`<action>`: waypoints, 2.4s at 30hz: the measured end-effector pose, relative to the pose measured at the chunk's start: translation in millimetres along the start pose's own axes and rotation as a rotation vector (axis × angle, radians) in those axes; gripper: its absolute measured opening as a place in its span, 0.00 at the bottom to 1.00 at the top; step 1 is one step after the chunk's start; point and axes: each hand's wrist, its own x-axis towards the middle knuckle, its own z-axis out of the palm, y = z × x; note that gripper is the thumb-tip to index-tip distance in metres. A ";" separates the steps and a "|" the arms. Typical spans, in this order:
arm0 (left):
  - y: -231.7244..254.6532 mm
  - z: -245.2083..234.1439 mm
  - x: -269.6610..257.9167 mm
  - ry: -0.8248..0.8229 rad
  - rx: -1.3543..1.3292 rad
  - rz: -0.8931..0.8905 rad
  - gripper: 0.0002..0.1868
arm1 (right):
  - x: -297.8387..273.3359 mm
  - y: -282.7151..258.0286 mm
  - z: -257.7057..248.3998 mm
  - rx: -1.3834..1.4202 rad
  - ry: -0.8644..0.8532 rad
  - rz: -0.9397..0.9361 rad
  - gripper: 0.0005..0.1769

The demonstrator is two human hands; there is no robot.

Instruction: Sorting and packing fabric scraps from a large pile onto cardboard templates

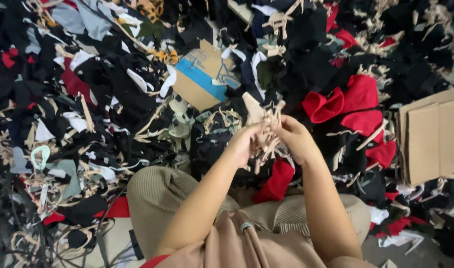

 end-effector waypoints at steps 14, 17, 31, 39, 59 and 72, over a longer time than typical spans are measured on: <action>-72.8 -98.5 6.8 0.279 0.688 0.151 0.25 | 32.6 232.9 -10.3 -0.653 -0.022 -0.240 0.19; -68.3 -97.4 -9.4 0.289 0.878 0.130 0.27 | -3.5 208.1 -5.1 -0.516 -0.034 -0.193 0.21; -48.1 -95.1 0.7 0.288 1.032 0.201 0.37 | 28.0 254.3 3.8 -0.458 0.285 0.118 0.21; -38.5 -87.8 -35.2 0.486 1.902 0.871 0.31 | -17.3 209.4 -6.0 -0.402 0.168 0.093 0.22; -74.9 -98.4 -23.0 0.185 1.974 0.703 0.60 | 49.9 216.1 7.9 -0.488 0.192 -0.107 0.11; -74.1 -103.8 -21.4 0.084 1.943 0.580 0.58 | 26.8 187.9 18.9 -0.406 0.251 -0.434 0.18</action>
